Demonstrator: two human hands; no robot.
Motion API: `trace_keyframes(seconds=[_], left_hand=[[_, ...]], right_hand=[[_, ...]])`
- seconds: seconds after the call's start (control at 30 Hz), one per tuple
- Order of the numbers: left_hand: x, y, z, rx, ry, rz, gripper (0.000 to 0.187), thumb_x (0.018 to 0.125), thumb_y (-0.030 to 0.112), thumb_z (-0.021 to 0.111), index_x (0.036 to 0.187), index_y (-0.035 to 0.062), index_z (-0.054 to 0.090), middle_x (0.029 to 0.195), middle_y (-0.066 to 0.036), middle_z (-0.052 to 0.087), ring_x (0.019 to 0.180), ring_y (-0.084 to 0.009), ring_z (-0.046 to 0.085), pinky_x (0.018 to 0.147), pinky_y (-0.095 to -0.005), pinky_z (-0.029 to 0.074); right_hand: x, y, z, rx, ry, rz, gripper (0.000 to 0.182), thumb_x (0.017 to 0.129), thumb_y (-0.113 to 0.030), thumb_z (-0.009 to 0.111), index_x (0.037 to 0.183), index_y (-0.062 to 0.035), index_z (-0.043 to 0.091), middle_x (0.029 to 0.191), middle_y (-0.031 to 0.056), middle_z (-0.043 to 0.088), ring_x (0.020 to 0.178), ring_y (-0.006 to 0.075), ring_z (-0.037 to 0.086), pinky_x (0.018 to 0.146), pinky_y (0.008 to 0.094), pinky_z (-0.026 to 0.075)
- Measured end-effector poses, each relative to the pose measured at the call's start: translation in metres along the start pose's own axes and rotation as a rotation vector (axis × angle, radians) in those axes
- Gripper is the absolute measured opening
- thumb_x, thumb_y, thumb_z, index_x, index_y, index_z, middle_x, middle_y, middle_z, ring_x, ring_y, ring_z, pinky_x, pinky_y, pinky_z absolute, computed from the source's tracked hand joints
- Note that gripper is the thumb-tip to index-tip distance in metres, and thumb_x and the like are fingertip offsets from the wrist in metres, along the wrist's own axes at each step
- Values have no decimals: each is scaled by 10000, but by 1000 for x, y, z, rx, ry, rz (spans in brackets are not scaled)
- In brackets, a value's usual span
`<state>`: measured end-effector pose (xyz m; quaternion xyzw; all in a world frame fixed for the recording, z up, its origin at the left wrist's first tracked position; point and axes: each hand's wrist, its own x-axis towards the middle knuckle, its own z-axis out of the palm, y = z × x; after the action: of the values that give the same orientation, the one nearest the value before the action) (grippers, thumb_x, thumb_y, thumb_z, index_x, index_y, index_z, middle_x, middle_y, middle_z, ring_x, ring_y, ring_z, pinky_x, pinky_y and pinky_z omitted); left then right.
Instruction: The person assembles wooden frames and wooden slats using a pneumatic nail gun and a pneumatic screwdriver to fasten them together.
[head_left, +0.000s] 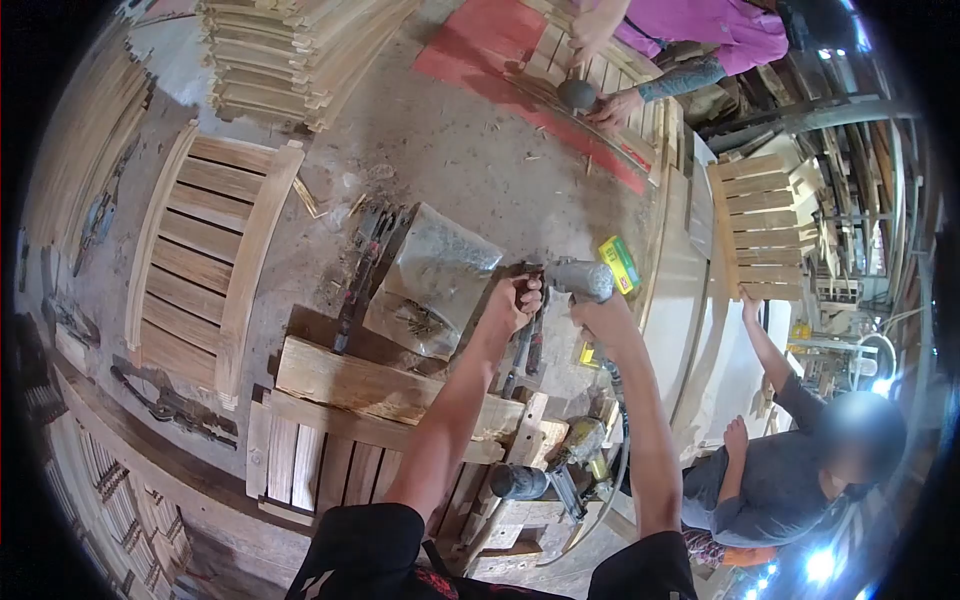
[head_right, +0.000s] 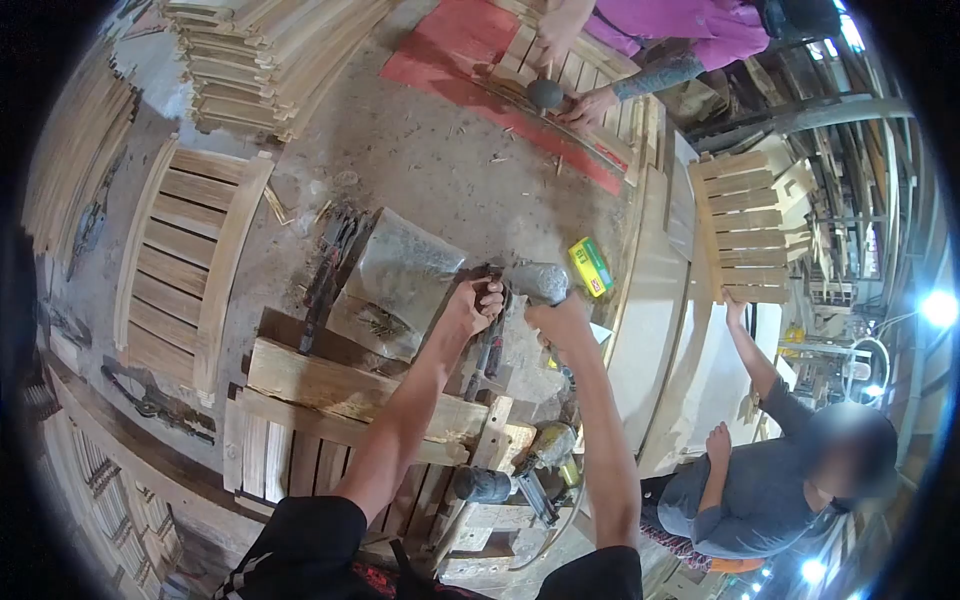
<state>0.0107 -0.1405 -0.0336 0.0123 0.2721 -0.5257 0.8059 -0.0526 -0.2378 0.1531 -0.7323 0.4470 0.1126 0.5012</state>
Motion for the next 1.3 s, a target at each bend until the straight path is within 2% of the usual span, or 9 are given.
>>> trace_keyframes(seconds=[0.1,0.33,0.6,0.7,0.9,1.0,1.07,1.2,1.3], left_hand=[[1,4,-2,-90,62,-125,216,936,137,399,950,17,578,632,-36,494,457,-111,385,389,-235,261],[-111,-21,1,-29,365,121,176,935,107,400,924,5,543,657,-55,509,514,-172,453,475,-293,367],[-211,-59,-28,569,532,408,173,912,46,438,979,0,590,714,-71,562,585,-149,572,543,-281,466],[-238,-65,-35,1012,449,513,193,908,17,419,1014,-7,578,777,-102,605,673,-153,622,599,-287,503],[-277,-52,-33,1400,470,395,171,918,4,453,1052,-29,554,775,-104,634,596,-134,621,515,-266,483],[-284,-45,-42,1473,575,333,143,925,38,512,1035,-37,566,700,-89,628,558,-124,606,494,-263,474],[-284,-47,-49,1371,572,454,124,932,45,503,986,-34,581,717,-87,635,579,-134,615,529,-267,489],[-294,-40,-32,1289,596,468,180,950,82,507,856,-35,606,754,-103,655,592,-131,615,556,-269,501],[-283,-30,-30,1156,545,486,177,943,84,534,897,-58,629,782,-117,665,619,-134,621,576,-271,504]], right_hand=[[-3,-27,1,-61,-13,39,139,682,-32,624,812,-31,575,611,27,509,444,123,442,398,304,352],[7,-40,0,-76,-56,142,122,684,-36,634,672,-19,513,583,56,488,437,146,439,382,318,330],[11,-35,8,-82,-21,147,163,666,-26,636,617,-27,480,546,69,468,412,159,426,359,338,325],[10,-34,11,-65,-24,136,152,659,-28,624,616,-16,479,539,68,463,408,160,429,355,343,330],[13,-25,18,-71,-38,95,136,658,-43,608,613,-9,484,549,76,482,411,165,444,353,357,345],[15,-14,17,-51,-42,96,129,664,-42,609,611,-10,496,551,75,487,416,165,454,357,358,354],[18,-8,14,-7,-49,105,125,663,-41,614,608,-11,507,547,72,483,418,163,455,364,356,362],[-2,-5,14,82,-2,17,87,652,-9,620,710,9,557,596,65,519,421,152,459,379,329,384],[-57,-8,10,231,56,-27,197,655,15,616,850,23,586,672,60,562,435,129,463,384,293,387]])
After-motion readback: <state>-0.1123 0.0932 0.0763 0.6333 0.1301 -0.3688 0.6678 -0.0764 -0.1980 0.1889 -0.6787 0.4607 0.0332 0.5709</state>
